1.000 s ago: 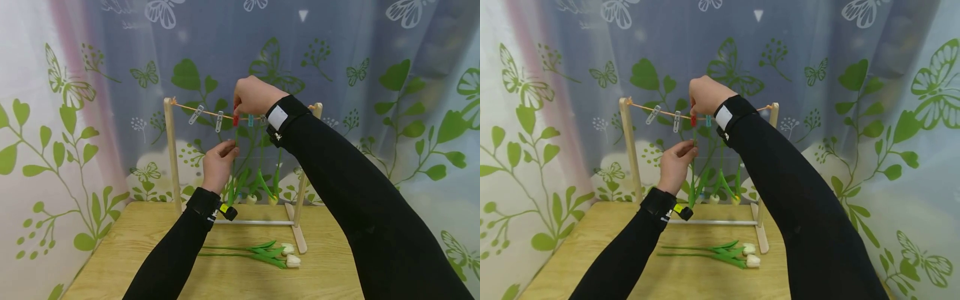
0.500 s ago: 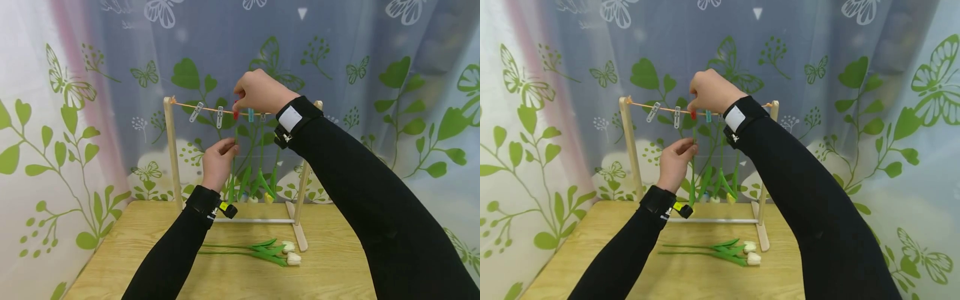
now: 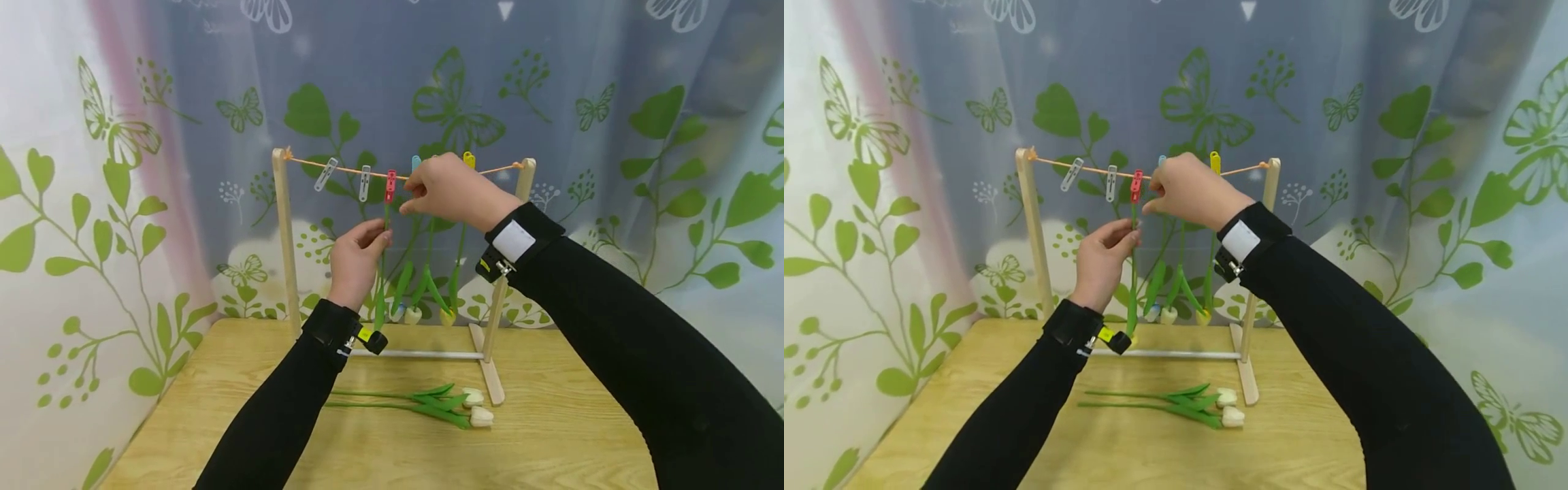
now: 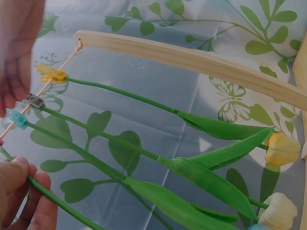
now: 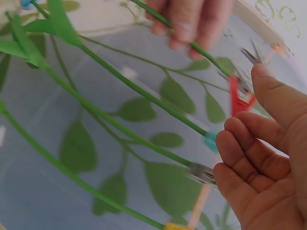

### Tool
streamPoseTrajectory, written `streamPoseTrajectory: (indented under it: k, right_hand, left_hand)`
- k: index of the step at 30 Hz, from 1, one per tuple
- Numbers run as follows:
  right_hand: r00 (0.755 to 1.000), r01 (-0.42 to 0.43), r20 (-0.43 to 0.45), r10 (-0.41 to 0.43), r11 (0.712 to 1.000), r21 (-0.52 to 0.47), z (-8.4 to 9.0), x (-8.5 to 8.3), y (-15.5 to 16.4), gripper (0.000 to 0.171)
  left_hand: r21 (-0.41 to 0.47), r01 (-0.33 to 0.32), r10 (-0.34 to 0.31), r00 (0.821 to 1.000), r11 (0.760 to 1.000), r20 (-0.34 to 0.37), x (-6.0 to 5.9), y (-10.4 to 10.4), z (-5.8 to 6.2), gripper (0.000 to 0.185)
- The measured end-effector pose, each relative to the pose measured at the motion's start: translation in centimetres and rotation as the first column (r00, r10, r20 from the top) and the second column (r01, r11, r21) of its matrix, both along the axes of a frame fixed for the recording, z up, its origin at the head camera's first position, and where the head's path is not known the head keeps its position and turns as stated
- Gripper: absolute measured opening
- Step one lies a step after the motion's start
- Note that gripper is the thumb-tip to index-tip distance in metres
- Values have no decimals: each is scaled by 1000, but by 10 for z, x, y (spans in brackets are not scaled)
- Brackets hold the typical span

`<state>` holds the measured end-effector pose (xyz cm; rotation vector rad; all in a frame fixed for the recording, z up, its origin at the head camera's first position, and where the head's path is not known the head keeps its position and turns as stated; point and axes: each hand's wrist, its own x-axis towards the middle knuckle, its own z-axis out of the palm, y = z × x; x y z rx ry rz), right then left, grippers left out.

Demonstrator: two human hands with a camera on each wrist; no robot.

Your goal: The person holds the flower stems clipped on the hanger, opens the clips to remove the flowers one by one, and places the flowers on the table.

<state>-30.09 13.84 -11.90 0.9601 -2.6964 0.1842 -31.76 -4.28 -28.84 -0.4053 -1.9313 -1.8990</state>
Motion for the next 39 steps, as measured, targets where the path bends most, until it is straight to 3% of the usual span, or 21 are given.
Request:
streamPoseTrajectory:
  k: [7,14,19,29,39]
  right_hand:
    - [998,-60,30,61,998,-29,-48,0,5,22]
    - [989,-10,146,26,995,-104,-91,3,5,19]
    - [987,-13,155,40,985,-170,-124,4,8,19]
    - [962,94,273,7,930,-356,-180,9,1,38]
    - [961,111,277,20,886,-450,-214,12,-8,40]
  left_hand:
    - [-7,-6,5,999,1000,-33,8,2,-4,36]
    - [-2,-8,8,998,1000,-62,12,4,-9,33]
    - [31,17,-14,998,999,-66,17,6,-9,33]
    - [51,46,-41,995,998,-91,30,8,-3,31]
    - [75,48,-40,993,996,-113,39,7,4,34]
